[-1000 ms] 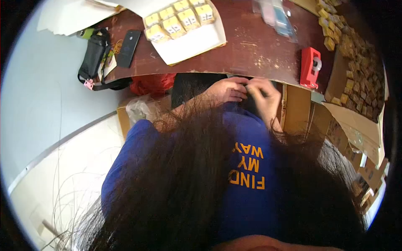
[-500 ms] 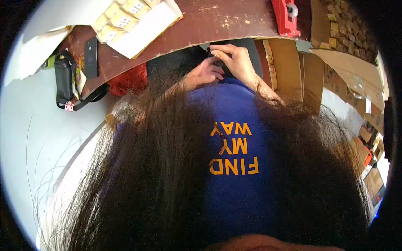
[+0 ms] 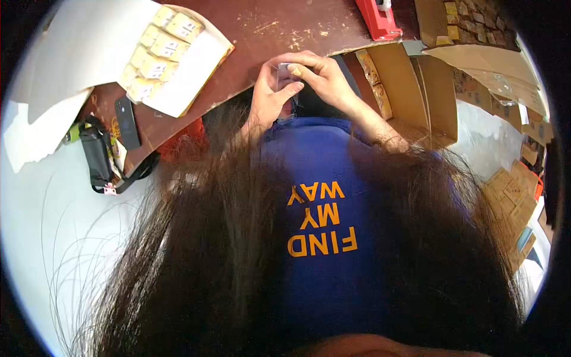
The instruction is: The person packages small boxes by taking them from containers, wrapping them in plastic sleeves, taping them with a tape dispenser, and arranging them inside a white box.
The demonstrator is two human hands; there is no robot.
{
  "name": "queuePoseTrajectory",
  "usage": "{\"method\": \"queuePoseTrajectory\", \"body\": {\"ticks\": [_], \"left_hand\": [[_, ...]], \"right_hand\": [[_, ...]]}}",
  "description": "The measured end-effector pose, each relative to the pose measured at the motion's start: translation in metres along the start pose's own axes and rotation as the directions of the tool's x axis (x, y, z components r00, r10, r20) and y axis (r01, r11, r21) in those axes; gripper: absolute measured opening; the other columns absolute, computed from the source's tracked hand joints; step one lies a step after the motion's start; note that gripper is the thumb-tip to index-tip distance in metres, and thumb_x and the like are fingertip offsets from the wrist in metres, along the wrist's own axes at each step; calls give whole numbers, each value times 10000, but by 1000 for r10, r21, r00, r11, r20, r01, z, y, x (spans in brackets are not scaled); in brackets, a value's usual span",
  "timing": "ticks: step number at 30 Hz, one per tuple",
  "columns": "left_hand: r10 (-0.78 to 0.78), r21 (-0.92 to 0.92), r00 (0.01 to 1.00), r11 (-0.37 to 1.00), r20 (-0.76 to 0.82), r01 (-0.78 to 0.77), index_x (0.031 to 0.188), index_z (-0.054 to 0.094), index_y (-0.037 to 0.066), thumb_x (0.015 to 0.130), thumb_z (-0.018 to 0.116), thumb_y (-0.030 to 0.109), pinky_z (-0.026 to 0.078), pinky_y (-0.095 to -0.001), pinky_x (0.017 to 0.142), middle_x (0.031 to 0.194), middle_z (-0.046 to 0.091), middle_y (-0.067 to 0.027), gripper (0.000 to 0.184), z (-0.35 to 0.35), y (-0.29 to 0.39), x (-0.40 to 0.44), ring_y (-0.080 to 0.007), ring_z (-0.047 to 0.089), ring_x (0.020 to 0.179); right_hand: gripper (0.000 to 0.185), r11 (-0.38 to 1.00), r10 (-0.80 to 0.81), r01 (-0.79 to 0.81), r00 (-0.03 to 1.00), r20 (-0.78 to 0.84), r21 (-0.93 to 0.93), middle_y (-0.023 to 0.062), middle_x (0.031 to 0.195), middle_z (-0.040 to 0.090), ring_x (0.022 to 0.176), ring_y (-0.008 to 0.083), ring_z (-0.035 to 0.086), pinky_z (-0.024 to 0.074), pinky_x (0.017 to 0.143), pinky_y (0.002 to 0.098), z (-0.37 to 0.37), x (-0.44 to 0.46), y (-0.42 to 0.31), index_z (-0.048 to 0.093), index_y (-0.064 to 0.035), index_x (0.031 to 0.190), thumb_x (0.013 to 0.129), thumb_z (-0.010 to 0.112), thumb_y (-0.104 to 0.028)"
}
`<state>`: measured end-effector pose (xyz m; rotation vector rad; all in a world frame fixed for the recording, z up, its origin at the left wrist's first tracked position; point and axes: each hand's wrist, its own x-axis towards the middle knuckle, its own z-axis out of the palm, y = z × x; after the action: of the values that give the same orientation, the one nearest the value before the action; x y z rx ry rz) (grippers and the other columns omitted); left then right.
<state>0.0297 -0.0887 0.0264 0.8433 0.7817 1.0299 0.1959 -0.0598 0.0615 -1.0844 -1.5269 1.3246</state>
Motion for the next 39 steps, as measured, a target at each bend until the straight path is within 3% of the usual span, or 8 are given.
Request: {"method": "queuePoseTrajectory", "body": {"ticks": [4, 10, 14, 19, 24, 30, 35, 39], "left_hand": [[18, -91, 999, 996, -38, -21, 1368, 423, 67, 808, 744, -50, 503, -318, 938, 1231, 570, -131, 656, 6, 16, 14, -201, 596, 1039], [189, 393, 981, 906, -40, -158, 1370, 423, 56, 781, 803, 24, 494, -319, 950, 1253, 572, -141, 701, 0, 46, 45, -215, 598, 1077], [81, 517, 996, 854, -39, -49, 1409, 378, 45, 836, 773, 61, 498, -338, 968, 1287, 541, -154, 697, 2, 54, 46, -225, 578, 1122], [239, 474, 967, 864, -86, -171, 1401, 403, 42, 768, 842, 96, 486, -328, 969, 1260, 567, -157, 772, -2, 38, 54, -223, 588, 1114], [99, 208, 992, 975, -81, -81, 1416, 390, 47, 786, 836, 111, 486, -331, 978, 1264, 562, -161, 774, -4, 50, 51, -224, 587, 1113], [161, 160, 985, 976, -65, -149, 1440, 361, 50, 813, 822, 124, 488, -335, 985, 1278, 555, -169, 781, 8, 52, 54, -229, 586, 1119], [45, 191, 995, 981, -91, -27, 1483, 310, 55, 846, 796, 142, 487, -336, 992, 1288, 551, -175, 806, 3, 62, 51, -231, 584, 1134], [117, 124, 990, 984, 75, -126, 1531, 264, 84, 966, 678, 264, 486, -359, 989, 1395, 498, -179, 723, 6, 62, 54, -257, 559, 1205]], "right_hand": [[182, 924, 104, -25, 977, -187, 382, 84, 1147, 711, 974, 140, 650, 541, 800, 236, 13, 8, -7, 765, -79, 1082, 913, 705, -107], [180, 983, -154, 164, 982, -105, 88, 72, 1167, 698, 1008, 129, 633, 518, 856, 246, -8, 42, -12, 756, -64, 1090, 935, 665, -61], [172, 934, 256, -246, 967, -6, 259, 61, 1137, 700, 960, 109, 644, 548, 808, 233, -27, 55, -29, 760, -62, 1081, 937, 666, -70], [194, 989, 115, -114, 993, -7, 92, 68, 1101, 701, 922, 106, 648, 568, 740, 236, -20, 57, -32, 748, -64, 1116, 952, 645, -73], [230, 988, -152, 149, 985, 75, 48, 71, 1153, 683, 912, 130, 656, 576, 734, 257, -27, 50, -26, 723, -65, 1176, 967, 631, -98], [244, 965, 151, -152, 988, 21, 215, 68, 1236, 641, 1022, 153, 641, 573, 845, 311, -24, 41, -38, 706, -59, 1198, 976, 622, -114], [351, 781, -486, 447, 873, 24, -437, 62, 1292, 607, 1145, 164, 589, 522, 966, 335, -20, 43, 2, 621, -65, 1318, 972, 629, -127], [500, 938, 17, 40, 987, -163, 344, 66, 1270, 624, 1225, 178, 536, 479, 1006, 324, -14, 34, -16, 495, -86, 1437, 961, 641, -137]]}}
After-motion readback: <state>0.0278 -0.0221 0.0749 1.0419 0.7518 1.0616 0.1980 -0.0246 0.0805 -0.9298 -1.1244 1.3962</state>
